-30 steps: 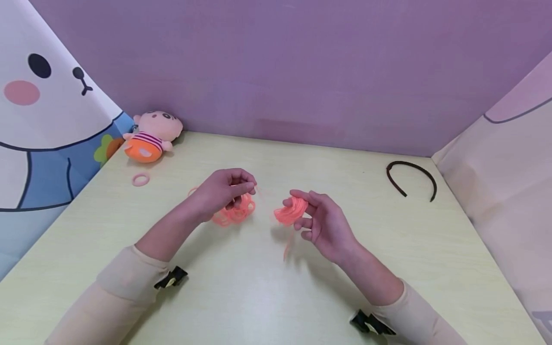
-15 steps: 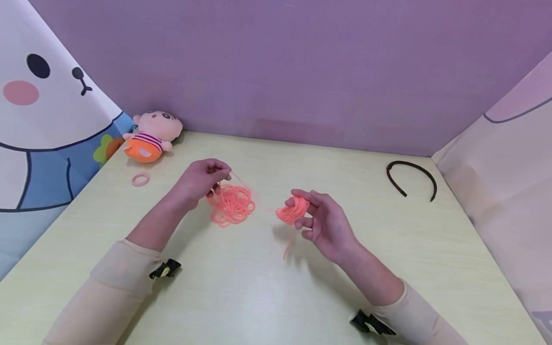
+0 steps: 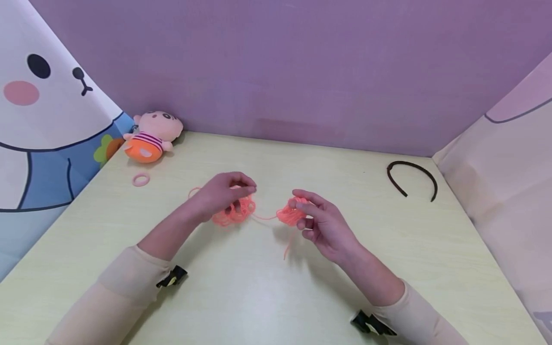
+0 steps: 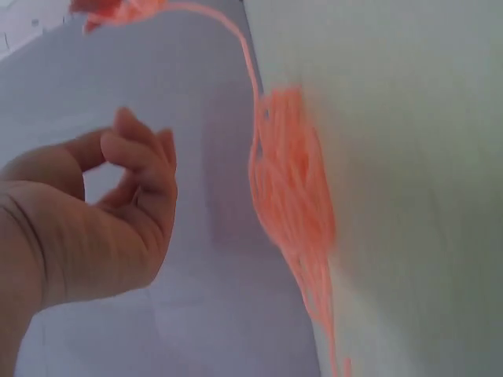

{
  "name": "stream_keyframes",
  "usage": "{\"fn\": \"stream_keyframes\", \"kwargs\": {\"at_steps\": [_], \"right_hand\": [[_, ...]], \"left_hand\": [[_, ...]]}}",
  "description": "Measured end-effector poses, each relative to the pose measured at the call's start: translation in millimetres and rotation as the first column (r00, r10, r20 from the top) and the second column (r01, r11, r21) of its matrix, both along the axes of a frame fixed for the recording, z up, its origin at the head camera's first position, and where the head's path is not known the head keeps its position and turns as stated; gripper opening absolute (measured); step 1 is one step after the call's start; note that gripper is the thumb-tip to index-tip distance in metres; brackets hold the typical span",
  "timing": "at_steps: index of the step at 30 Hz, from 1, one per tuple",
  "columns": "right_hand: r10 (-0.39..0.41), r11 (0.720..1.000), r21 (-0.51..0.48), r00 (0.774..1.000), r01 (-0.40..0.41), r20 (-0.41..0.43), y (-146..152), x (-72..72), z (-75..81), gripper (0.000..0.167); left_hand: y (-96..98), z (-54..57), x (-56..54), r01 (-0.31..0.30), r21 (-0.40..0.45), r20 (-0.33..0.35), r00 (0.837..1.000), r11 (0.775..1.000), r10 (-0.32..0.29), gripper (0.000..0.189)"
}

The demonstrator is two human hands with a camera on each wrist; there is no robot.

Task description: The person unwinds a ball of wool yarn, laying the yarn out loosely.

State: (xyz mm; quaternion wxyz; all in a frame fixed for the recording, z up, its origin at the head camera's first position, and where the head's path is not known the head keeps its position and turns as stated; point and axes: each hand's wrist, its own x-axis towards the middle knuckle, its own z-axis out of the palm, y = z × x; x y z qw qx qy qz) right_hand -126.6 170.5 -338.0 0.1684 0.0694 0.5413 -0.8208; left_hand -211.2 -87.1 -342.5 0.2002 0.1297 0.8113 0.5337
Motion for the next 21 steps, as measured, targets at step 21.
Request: {"fn": "stream_keyframes", "kwargs": {"at_steps": [21], "right_hand": [[0.129,0.979,-0.154,0.991,-0.130,-0.018,3.0,2.5,1.2,0.045]], "left_hand": [[21.4,-5.1,24.0,0.280,-0.076,0.055,0.959,0.957,-0.277,0.017]]}}
